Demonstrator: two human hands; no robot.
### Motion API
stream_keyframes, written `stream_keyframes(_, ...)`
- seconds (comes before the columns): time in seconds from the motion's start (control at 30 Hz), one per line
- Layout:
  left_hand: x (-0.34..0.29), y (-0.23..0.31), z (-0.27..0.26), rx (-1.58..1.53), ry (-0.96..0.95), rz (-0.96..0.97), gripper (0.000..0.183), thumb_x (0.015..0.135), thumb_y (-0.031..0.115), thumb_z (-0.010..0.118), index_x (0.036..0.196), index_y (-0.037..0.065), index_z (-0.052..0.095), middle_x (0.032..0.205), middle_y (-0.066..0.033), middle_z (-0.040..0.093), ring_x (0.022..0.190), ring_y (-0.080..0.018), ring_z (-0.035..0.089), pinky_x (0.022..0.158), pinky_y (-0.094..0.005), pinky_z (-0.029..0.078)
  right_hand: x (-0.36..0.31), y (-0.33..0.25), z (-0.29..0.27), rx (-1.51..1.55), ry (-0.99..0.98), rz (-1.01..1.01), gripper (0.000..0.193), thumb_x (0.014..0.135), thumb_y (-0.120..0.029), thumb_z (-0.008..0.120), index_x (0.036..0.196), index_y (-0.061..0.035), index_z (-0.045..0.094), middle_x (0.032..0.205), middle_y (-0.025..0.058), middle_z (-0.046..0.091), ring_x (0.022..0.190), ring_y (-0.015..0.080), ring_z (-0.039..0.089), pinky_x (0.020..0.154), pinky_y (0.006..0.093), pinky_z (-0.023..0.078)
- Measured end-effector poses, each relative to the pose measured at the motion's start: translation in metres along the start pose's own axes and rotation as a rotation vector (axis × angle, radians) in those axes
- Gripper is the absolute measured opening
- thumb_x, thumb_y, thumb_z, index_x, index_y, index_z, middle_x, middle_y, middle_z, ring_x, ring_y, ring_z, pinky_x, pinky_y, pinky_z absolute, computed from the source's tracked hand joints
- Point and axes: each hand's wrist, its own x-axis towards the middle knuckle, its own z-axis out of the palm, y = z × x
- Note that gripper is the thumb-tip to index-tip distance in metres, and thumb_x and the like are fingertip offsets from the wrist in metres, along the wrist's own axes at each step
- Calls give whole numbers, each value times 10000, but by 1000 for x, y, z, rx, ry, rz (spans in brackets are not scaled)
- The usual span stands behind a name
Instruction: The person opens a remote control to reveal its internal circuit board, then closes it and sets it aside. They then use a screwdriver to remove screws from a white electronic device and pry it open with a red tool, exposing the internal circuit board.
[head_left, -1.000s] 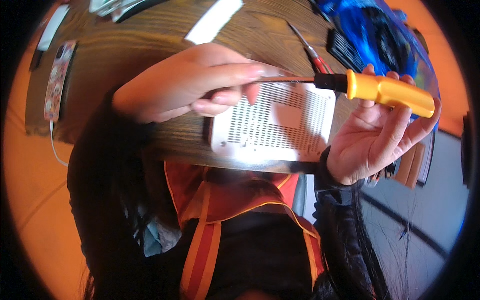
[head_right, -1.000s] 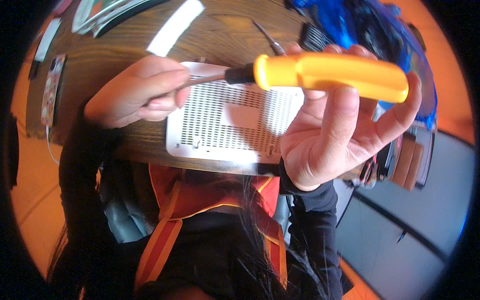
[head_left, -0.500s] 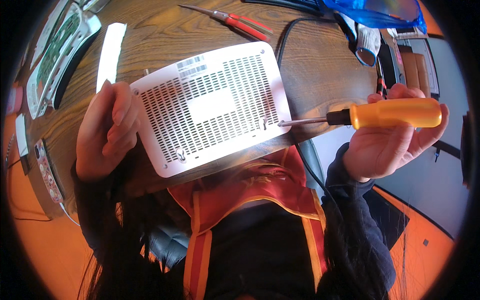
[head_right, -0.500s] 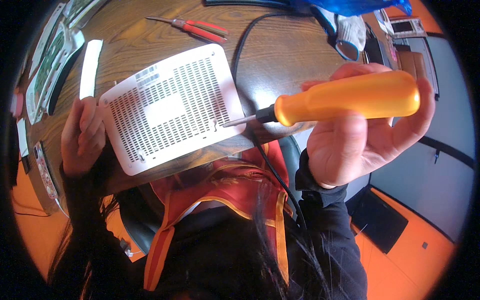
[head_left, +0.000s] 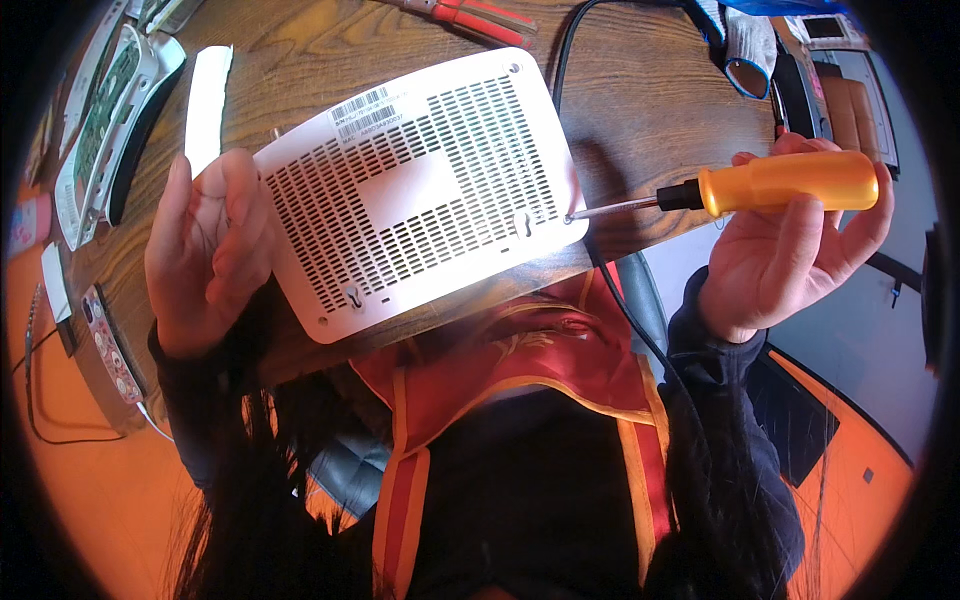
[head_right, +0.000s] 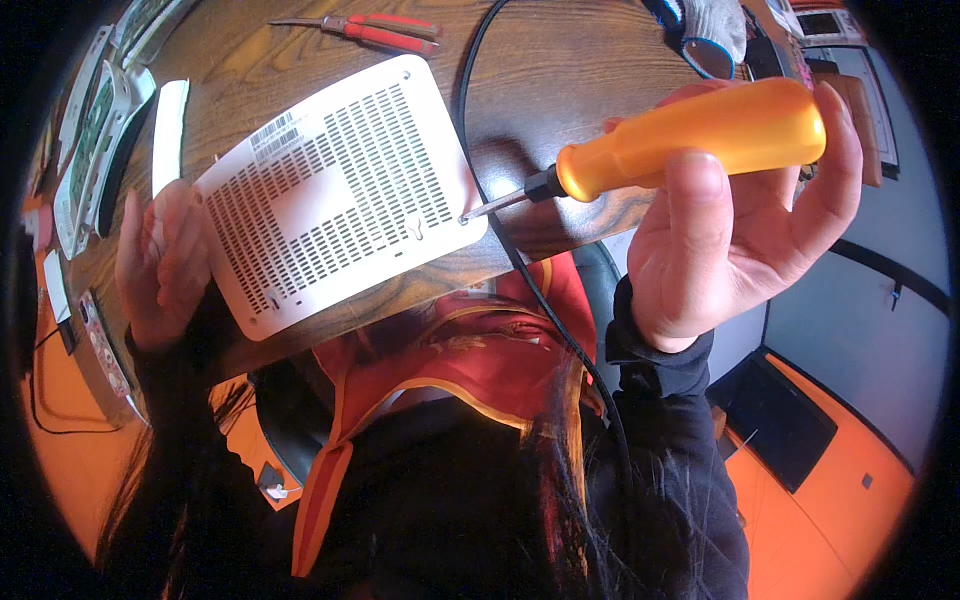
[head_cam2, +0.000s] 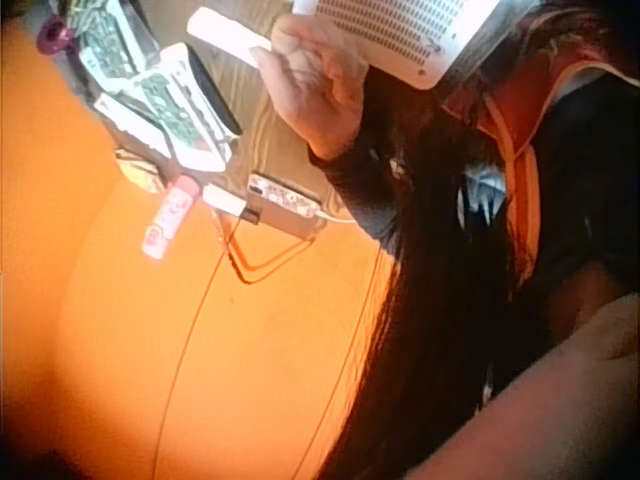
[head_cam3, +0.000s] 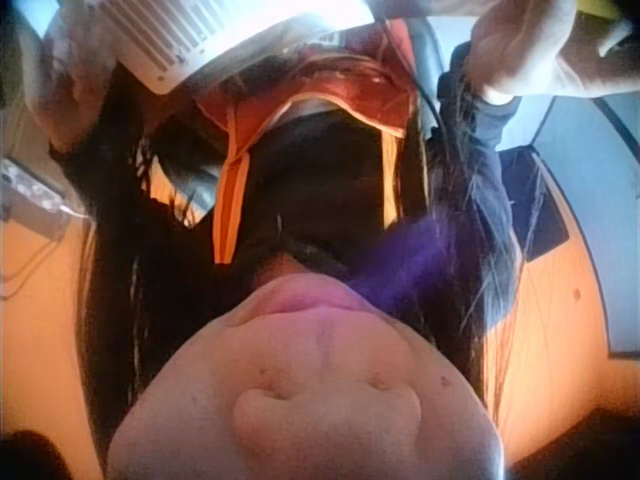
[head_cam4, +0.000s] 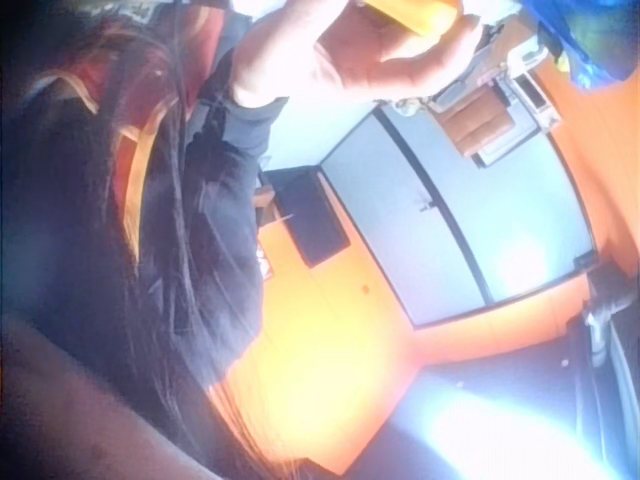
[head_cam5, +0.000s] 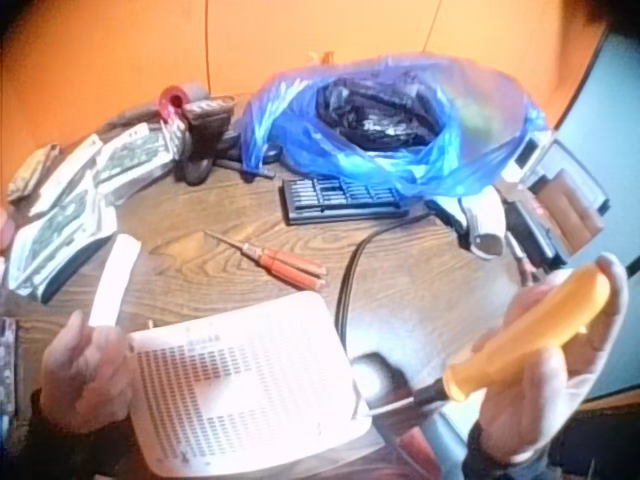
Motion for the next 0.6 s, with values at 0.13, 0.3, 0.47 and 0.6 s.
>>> stream_keyframes(0.13, 2, 0, -1, -13, -35, 6, 438, 954, 399, 190, 769, 73, 417, 455, 51, 349, 303, -40, 261, 327, -155, 228, 3, 0, -6, -84, -66, -51, 424, 847, -51, 484, 1247, -123, 360, 1047, 195, 515, 948, 290, 563, 687, 397, 556)
stream_keyframes(0.3, 2, -2, -2, 11, -46, 26, 420, 953, 393, 204, 781, 73, 414, 459, 57, 343, 305, -37, 246, 328, -151, 223, 12, -9, -10, 91, -449, -28, 473, 850, -48, 475, 1246, -272, 347, 1161, 176, 435, 1003, 250, 486, 736, 404, 522)
stream_keyframes(0.47, 1, 0, -2, -59, -34, -11, 413, 953, 392, 209, 787, 72, 409, 465, 57, 336, 310, -33, 239, 332, -149, 222, 11, -14, 0, 2, -372, 43, 481, 845, -45, 477, 1250, -267, 340, 1162, 174, 441, 1015, 249, 486, 726, 429, 521)
stream_keyframes(0.6, 1, 1, -2, -28, -46, -5, 415, 954, 389, 205, 792, 64, 405, 475, 52, 337, 314, -32, 243, 324, -148, 216, 11, -7, 3, -115, -205, -60, 435, 836, -46, 493, 1238, -138, 357, 1046, 195, 521, 911, 279, 571, 660, 412, 555)
